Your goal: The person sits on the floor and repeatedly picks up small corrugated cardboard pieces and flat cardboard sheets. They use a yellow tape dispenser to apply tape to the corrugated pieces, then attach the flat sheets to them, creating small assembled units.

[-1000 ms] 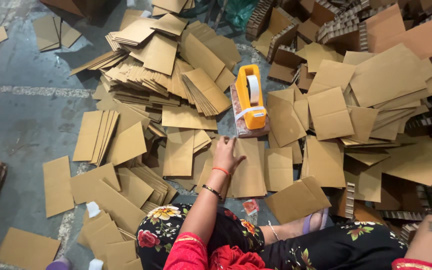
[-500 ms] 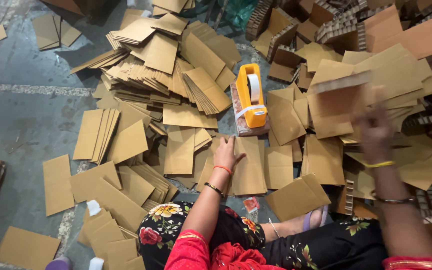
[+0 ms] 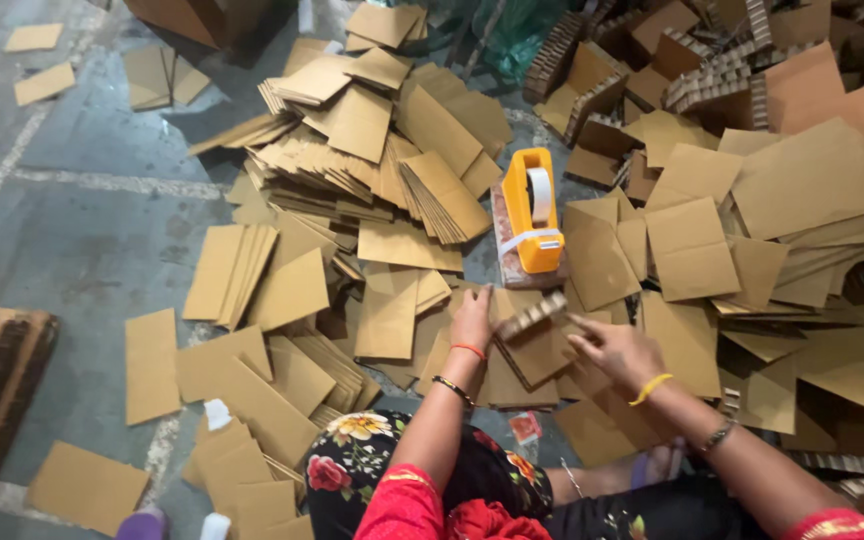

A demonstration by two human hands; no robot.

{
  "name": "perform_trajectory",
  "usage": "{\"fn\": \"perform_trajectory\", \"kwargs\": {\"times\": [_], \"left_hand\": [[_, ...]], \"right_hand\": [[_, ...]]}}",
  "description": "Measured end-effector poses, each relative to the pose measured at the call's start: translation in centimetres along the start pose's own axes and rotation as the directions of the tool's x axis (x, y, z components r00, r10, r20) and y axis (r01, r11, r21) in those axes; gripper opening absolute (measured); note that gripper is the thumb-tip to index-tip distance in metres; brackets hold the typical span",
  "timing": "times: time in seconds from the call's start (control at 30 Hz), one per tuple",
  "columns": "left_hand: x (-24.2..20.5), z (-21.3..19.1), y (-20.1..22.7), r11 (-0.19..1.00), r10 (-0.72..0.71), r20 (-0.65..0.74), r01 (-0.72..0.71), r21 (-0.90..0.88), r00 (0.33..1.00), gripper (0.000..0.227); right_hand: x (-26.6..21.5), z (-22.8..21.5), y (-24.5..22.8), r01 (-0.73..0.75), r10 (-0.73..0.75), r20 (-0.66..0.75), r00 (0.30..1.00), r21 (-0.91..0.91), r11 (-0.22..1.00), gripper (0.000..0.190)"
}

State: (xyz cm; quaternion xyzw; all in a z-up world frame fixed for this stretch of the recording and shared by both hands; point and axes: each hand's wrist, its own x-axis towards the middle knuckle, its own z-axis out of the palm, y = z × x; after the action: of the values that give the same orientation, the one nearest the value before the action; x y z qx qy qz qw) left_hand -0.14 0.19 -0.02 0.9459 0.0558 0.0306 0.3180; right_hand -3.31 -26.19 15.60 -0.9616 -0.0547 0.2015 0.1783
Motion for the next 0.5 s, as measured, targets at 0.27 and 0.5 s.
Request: {"fn": "perform_trajectory", "kwargs": {"times": [0.27, 0.5], "left_hand": [[-0.2, -1.7, 1.8, 0.999, -0.033, 0.024, 0.033, 0.016, 0.999, 0.083], [-0.2, -4.1, 3.3, 0.998, 0.009, 0.006, -0.008, -0.057, 1.0, 0.075]], "right_hand": [[1.1, -1.1, -4.5, 0.599, -0.772, -0.301, 0.56, -0.497, 0.628, 0.09], [0.5, -0.2, -2.8, 0.553, -0.676, -0.335, 0.656, -0.397, 0.733, 0.043]]}}
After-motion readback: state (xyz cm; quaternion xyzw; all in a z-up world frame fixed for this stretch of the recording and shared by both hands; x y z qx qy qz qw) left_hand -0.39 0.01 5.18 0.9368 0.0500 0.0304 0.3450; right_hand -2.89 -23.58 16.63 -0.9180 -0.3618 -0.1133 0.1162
